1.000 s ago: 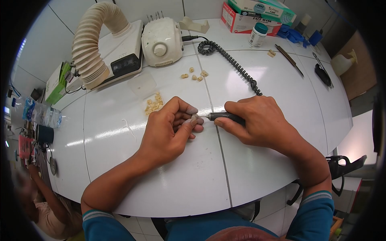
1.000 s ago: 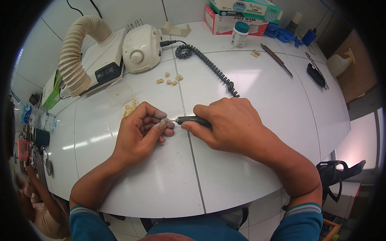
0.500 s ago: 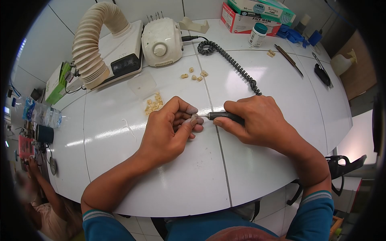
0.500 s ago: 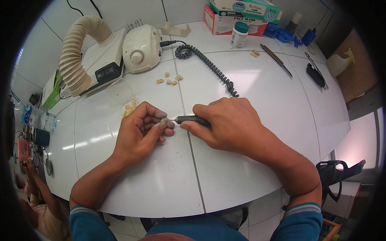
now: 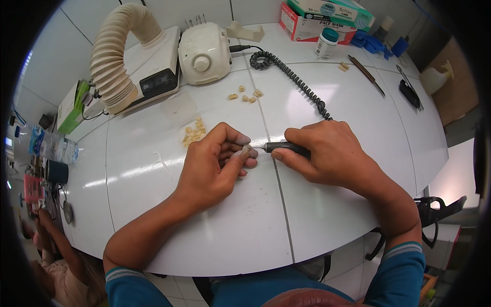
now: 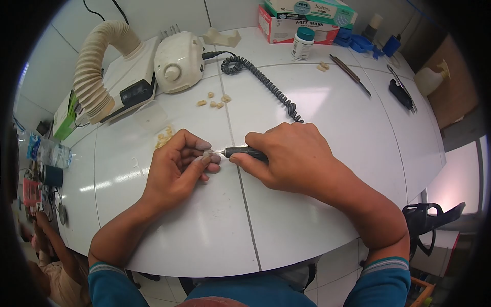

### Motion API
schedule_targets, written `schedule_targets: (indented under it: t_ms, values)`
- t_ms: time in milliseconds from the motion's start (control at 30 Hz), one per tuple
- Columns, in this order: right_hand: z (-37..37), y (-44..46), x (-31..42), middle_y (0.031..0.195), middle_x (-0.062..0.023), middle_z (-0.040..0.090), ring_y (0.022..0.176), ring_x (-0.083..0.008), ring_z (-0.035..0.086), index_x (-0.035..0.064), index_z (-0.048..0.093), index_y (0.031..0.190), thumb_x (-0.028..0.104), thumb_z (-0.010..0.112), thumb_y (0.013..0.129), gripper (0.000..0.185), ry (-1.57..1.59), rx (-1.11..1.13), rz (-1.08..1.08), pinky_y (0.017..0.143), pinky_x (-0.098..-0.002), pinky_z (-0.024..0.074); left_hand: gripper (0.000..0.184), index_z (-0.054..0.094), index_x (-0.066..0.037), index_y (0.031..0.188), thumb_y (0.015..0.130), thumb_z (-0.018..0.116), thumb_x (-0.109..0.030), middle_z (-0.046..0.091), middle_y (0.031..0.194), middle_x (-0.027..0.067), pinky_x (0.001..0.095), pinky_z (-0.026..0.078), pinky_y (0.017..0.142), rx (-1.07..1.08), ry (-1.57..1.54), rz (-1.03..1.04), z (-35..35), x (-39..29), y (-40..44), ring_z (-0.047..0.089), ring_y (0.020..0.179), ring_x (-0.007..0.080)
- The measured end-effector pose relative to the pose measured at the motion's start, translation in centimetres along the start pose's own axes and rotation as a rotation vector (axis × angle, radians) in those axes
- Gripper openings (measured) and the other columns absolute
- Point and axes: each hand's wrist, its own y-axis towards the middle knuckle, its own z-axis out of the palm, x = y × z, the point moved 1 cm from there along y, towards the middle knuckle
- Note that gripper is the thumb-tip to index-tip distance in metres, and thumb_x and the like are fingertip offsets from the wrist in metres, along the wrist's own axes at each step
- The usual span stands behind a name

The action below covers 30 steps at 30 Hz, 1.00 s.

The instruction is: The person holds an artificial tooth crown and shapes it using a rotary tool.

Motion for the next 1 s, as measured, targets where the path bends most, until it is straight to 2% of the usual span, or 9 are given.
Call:
schedule_targets:
  t_ms: [1000]
  values:
    - [-0.46, -0.05, -0.34, 0.065, -0.0135, 0.069, 0.062, -0.036, 0.07, 0.0076, 0.078, 0.09, 0.055, 0.069, 0.107, 0.051, 0.052, 0.016, 0.012, 0.061, -0.0482, 0.0527, 0.017, 0.056, 0.002, 0.128, 0.113, 0.062, 0.0, 0.078, 0.12, 0.017, 0.0275, 0.064, 0.083, -0.008, -0.021, 0.012, -0.18, 0.09, 0.04, 0.08, 0.11, 0.0189]
